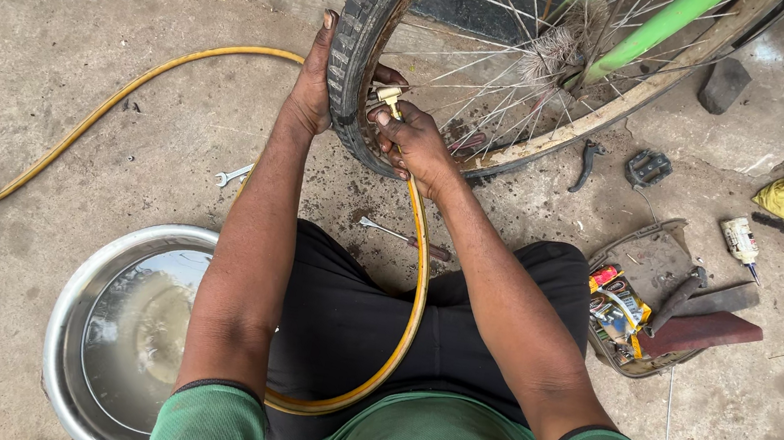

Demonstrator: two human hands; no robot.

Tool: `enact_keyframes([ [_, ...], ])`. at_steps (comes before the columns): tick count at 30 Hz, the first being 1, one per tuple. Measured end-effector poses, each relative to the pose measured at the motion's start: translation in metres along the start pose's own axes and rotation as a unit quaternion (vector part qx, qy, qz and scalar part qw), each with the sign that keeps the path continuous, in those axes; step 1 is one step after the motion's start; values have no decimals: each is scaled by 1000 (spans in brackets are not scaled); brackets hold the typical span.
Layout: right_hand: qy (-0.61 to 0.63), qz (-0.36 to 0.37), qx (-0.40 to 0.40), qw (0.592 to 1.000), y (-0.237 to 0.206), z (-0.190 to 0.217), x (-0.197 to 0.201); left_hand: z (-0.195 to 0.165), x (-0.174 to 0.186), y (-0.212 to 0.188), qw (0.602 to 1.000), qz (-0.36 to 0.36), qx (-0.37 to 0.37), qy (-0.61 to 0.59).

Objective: The person removes the inner tube from a bicycle tire, inspects the tire, and then reinserts the inner tube. They use a tire lever to pry the tire off the rim and then use their hands to push the inner tube back in.

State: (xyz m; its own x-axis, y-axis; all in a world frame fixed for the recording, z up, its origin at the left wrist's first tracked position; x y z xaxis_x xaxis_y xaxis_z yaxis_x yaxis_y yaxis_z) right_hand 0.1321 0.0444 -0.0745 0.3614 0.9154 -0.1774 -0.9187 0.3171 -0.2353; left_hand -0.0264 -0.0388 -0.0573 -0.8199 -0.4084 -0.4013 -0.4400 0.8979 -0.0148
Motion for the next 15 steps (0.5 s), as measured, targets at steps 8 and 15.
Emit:
enact_keyframes([
  [8, 23, 11, 11, 1000, -4, 4, -4, -2, 0, -3, 1000, 0, -3, 0],
  [15, 8, 9, 12, 1000, -6, -3, -3, 6, 9, -11, 999, 46, 21, -13],
])
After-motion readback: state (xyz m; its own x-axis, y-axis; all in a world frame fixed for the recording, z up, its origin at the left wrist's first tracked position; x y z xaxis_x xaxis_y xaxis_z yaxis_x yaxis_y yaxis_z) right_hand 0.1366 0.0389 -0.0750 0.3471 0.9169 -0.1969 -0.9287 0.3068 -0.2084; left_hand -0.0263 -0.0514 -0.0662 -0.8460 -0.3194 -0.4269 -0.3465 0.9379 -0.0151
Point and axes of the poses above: each hand's wrist, its own y-axis towards the middle knuckle, its own x-axis out of the back of the hand, z = x × y, the point moved 3 cm from there along y, towards the middle knuckle, and after that the axes turned 4 degrees about x, right-handed, at the moved point
